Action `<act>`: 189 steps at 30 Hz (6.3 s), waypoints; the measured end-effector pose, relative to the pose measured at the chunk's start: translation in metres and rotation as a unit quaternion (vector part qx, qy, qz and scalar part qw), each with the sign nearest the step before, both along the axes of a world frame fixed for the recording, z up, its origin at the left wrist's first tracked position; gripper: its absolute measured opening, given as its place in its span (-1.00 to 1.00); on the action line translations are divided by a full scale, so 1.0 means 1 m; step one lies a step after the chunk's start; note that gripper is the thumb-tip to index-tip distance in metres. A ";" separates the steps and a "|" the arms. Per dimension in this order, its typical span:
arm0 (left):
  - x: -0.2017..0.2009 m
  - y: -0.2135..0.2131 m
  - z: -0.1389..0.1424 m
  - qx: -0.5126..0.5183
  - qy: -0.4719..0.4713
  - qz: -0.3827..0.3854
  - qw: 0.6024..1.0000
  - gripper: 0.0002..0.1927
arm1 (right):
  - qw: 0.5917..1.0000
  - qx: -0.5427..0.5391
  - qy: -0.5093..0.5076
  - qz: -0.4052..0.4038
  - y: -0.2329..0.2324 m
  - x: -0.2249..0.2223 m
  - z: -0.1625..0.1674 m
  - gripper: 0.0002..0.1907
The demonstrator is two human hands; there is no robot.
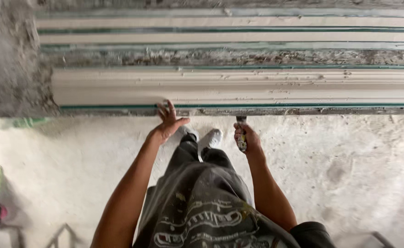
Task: The person handles long white plaster cornice moldings on a work table, holding each strip steady with one hand while scraping and trimming the edges with a small blade held in the other hand. They reposition the strips and work along their lengths, then lift and set pieces aside on the table.
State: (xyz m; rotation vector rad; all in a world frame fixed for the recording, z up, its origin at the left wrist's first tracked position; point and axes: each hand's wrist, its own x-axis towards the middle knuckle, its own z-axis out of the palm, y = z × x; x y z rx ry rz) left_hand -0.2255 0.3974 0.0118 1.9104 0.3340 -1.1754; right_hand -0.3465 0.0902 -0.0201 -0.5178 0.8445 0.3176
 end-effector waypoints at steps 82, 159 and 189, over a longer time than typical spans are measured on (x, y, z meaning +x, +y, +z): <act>0.077 -0.167 0.007 0.182 -0.002 0.224 0.957 0.58 | 0.297 -0.579 0.028 0.759 -0.539 0.206 0.125 -0.38; 0.155 0.231 -0.008 0.117 -0.106 0.319 0.934 0.67 | 0.186 -0.554 -0.277 0.763 0.424 0.396 0.116 -0.43; 0.144 0.229 -0.028 0.155 -0.126 0.290 0.936 0.75 | 0.175 -0.532 -0.207 0.802 0.244 0.366 0.101 -0.38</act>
